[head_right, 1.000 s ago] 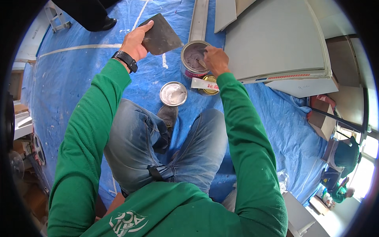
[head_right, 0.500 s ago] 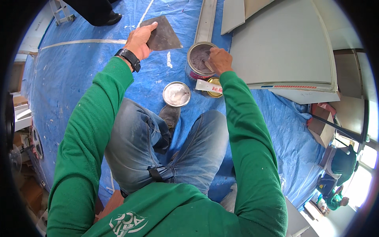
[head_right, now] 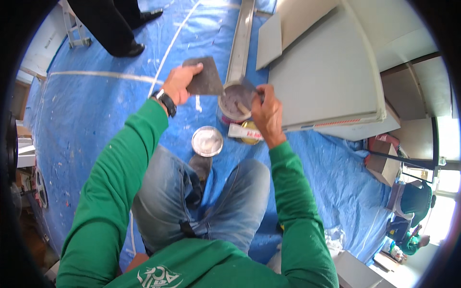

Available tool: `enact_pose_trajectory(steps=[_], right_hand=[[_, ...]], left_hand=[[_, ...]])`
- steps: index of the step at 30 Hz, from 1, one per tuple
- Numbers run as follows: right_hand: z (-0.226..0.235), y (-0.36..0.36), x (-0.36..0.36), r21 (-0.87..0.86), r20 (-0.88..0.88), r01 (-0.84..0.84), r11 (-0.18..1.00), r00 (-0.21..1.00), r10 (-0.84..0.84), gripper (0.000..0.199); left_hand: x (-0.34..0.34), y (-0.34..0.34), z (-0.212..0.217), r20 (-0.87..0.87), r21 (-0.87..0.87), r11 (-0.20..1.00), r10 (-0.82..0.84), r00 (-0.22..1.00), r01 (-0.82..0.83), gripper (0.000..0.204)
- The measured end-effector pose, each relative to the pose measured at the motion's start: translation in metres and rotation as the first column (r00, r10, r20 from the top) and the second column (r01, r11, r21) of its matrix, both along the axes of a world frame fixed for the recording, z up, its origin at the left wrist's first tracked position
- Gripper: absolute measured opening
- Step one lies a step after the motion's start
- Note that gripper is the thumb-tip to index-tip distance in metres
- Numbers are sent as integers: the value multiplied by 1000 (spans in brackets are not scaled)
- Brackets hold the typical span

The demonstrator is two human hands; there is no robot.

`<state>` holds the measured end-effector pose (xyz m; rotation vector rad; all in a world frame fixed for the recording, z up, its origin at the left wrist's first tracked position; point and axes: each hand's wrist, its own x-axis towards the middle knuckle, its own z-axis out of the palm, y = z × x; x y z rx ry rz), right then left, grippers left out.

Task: The person applies putty to a scraper and then spreads the putty onto the edges of a wooden cabinet panel.

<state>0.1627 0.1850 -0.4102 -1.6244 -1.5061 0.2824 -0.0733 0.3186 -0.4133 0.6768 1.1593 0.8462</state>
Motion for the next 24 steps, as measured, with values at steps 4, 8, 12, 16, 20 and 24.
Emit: enact_pose_trajectory(steps=[4, 8, 12, 16, 20, 24], right_hand=[[29, -17, -18, 114, -52, -104, 988, 993, 110, 25], [55, -21, -25, 312, 259, -309, 898, 938, 232, 47], [51, -19, -28, 314, 275, -312, 897, 934, 229, 54], [41, -8, -23, 283, 415, -296, 912, 895, 162, 61], [30, -8, -14, 237, 511, -250, 939, 854, 98, 62], [29, -9, -7, 189, 567, -186, 964, 822, 47, 59]], left_hand=[[11, -5, 10, 225, -34, 999, 11, 974, -3, 26], [20, -18, 43, 408, -58, 998, 57, 911, -36, 27], [28, -33, 69, 422, 44, 996, 49, 905, -74, 23], [34, -38, 74, 433, 136, 985, 35, 901, -104, 19], [39, -39, 70, 431, 149, 983, 29, 902, -103, 19], [39, -41, 73, 480, 132, 986, 24, 877, -99, 21]])
